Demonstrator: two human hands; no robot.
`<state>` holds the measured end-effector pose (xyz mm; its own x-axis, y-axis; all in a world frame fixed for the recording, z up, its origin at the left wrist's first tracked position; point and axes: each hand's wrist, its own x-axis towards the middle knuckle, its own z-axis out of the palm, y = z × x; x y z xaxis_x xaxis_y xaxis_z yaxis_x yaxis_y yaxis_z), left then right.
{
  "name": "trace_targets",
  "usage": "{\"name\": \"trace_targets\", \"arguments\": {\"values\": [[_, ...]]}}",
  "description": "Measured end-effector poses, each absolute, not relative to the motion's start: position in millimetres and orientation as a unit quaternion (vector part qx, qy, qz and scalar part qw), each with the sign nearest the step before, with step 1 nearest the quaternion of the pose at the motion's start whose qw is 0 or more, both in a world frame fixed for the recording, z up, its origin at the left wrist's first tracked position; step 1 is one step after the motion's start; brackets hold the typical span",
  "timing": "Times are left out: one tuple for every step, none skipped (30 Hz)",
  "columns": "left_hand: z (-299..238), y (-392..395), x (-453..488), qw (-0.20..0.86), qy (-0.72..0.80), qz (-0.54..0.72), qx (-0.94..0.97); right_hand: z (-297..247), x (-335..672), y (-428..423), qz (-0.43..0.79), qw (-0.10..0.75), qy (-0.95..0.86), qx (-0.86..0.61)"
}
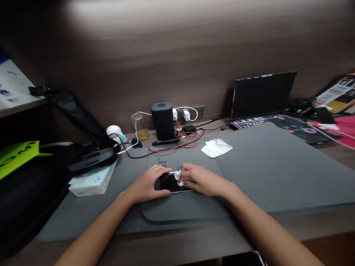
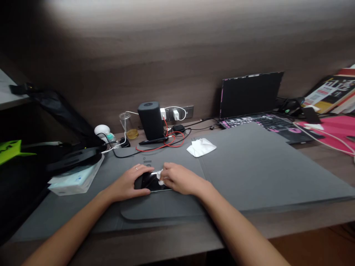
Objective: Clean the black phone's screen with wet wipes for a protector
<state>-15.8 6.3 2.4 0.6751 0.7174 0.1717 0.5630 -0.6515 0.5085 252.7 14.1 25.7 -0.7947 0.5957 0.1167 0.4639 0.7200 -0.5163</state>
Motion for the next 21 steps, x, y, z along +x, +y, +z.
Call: {"name": "trace_targets", "arguments": {"values": [[2.7, 6.3, -15.7, 0.213, 0.359, 0.183, 0.890, 26.2, 256.6, 15.2, 0.241, 0.139, -0.914, -0.295], [3.1, 6.3, -15.5, 0.215, 0.358, 0.183, 0.890, 27.1, 260.4, 16.5, 0.243, 0.137, -0.911, -0.303], [3.6, 6.3, -15.4, 0.216, 0.357, 0.183, 0.890, 27.8, 263.4, 17.6, 0.243, 0.135, -0.909, -0.310], [4.1, 6.2, -15.2, 0.216, 0.355, 0.183, 0.891, 28.2, 264.9, 18.3, 0.243, 0.133, -0.908, -0.315], [4.4, 6.1, -15.1, 0.216, 0.354, 0.182, 0.891, 28.1, 264.5, 18.7, 0.243, 0.133, -0.907, -0.316], [4.6, 6.1, -15.0, 0.215, 0.354, 0.181, 0.892, 27.5, 262.6, 18.6, 0.244, 0.135, -0.908, -0.312], [4.7, 6.0, -14.9, 0.214, 0.355, 0.181, 0.892, 26.5, 259.6, 18.2, 0.244, 0.139, -0.911, -0.302], [4.7, 6.0, -14.8, 0.212, 0.356, 0.181, 0.892, 25.5, 256.3, 17.8, 0.245, 0.142, -0.914, -0.291], [4.7, 5.9, -14.7, 0.212, 0.357, 0.181, 0.891, 24.7, 253.5, 17.4, 0.246, 0.144, -0.917, -0.279], [4.7, 5.9, -14.6, 0.212, 0.359, 0.181, 0.891, 24.2, 251.8, 17.3, 0.247, 0.145, -0.918, -0.273], [4.8, 5.8, -14.4, 0.212, 0.360, 0.181, 0.890, 24.3, 251.4, 17.3, 0.249, 0.145, -0.918, -0.272], [4.9, 5.7, -14.3, 0.212, 0.361, 0.181, 0.890, 24.7, 252.1, 17.5, 0.252, 0.144, -0.916, -0.278], [5.0, 5.6, -14.3, 0.212, 0.361, 0.181, 0.890, 25.4, 253.5, 17.8, 0.254, 0.142, -0.912, -0.289], [5.1, 5.6, -14.4, 0.213, 0.360, 0.181, 0.890, 26.2, 254.7, 17.9, 0.254, 0.142, -0.908, -0.302], [5.0, 5.6, -14.5, 0.213, 0.358, 0.182, 0.891, 26.8, 255.3, 17.7, 0.254, 0.143, -0.904, -0.312], [4.8, 5.6, -14.7, 0.213, 0.356, 0.182, 0.891, 27.1, 254.8, 17.1, 0.253, 0.145, -0.903, -0.317], [4.5, 5.6, -15.0, 0.212, 0.355, 0.184, 0.892, 27.0, 253.1, 16.0, 0.253, 0.146, -0.903, -0.315], [4.1, 5.7, -15.3, 0.210, 0.355, 0.186, 0.892, 26.5, 250.6, 14.8, 0.254, 0.146, -0.906, -0.306], [3.6, 5.9, -15.5, 0.209, 0.357, 0.189, 0.891, 25.6, 247.6, 13.6, 0.257, 0.145, -0.909, -0.294], [3.2, 6.0, -15.6, 0.208, 0.356, 0.190, 0.891, 24.7, 244.9, 12.5, 0.259, 0.143, -0.912, -0.285], [3.0, 6.2, -15.6, 0.208, 0.357, 0.190, 0.891, 23.7, 242.9, 11.9, 0.260, 0.144, -0.913, -0.280]]}}
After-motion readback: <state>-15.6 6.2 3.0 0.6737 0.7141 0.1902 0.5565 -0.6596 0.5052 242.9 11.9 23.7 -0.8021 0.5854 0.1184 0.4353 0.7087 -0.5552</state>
